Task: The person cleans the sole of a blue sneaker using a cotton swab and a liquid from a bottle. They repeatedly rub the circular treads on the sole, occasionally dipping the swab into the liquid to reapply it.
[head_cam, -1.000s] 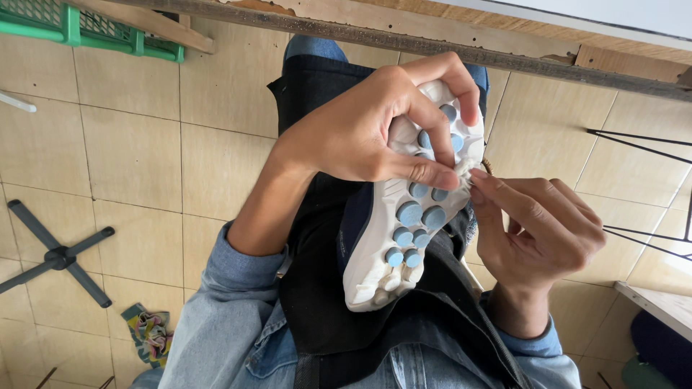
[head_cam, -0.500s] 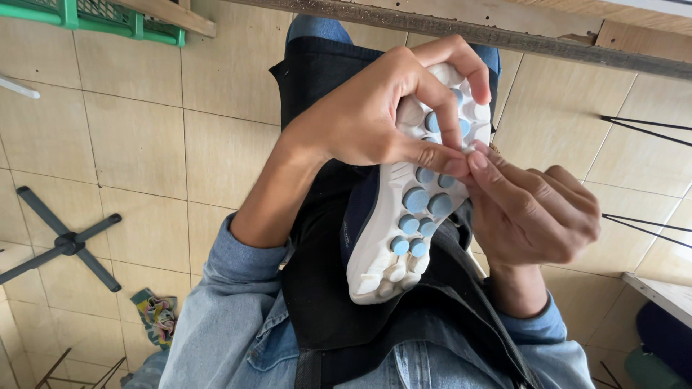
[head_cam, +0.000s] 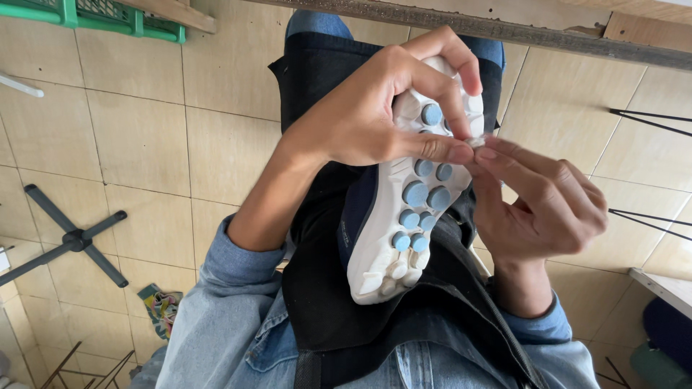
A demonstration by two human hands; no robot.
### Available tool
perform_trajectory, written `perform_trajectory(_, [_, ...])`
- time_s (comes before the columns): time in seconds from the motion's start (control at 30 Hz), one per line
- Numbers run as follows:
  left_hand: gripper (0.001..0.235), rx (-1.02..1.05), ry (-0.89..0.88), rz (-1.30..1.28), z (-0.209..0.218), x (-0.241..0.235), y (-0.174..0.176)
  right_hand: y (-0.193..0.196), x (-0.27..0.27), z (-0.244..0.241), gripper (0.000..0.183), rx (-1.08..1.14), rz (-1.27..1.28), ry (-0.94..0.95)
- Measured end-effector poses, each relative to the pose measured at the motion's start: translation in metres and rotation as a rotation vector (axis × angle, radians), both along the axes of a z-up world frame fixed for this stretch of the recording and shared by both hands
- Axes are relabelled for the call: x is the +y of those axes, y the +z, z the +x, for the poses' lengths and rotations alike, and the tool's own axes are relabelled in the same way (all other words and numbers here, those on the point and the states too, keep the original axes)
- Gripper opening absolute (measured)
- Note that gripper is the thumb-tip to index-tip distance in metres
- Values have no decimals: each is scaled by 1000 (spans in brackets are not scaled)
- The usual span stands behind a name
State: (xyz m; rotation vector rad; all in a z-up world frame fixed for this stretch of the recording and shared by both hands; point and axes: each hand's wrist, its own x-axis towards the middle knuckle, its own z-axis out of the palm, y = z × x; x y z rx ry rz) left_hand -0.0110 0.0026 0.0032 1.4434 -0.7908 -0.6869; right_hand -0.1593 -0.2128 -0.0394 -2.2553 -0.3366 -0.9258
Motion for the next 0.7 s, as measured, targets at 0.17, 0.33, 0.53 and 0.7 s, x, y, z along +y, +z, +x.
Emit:
perform_trajectory(0.17, [17,-30,-10,-38,2,1,0,-18,-15,-3,17,114,86,155])
perform_trajectory(0.33, [26,-72,31,-77,-8,0,-3,-18,-34,-9,41,115,215,264])
perform_trajectory(0.53, [29,27,354,-176,-41,-4,-19,57,-12,-24,16,249,-151,413])
perform_trajectory(0.7, [40,107,453,-218,-53,-7,-14,85,-8,-25,12,187,-362,452])
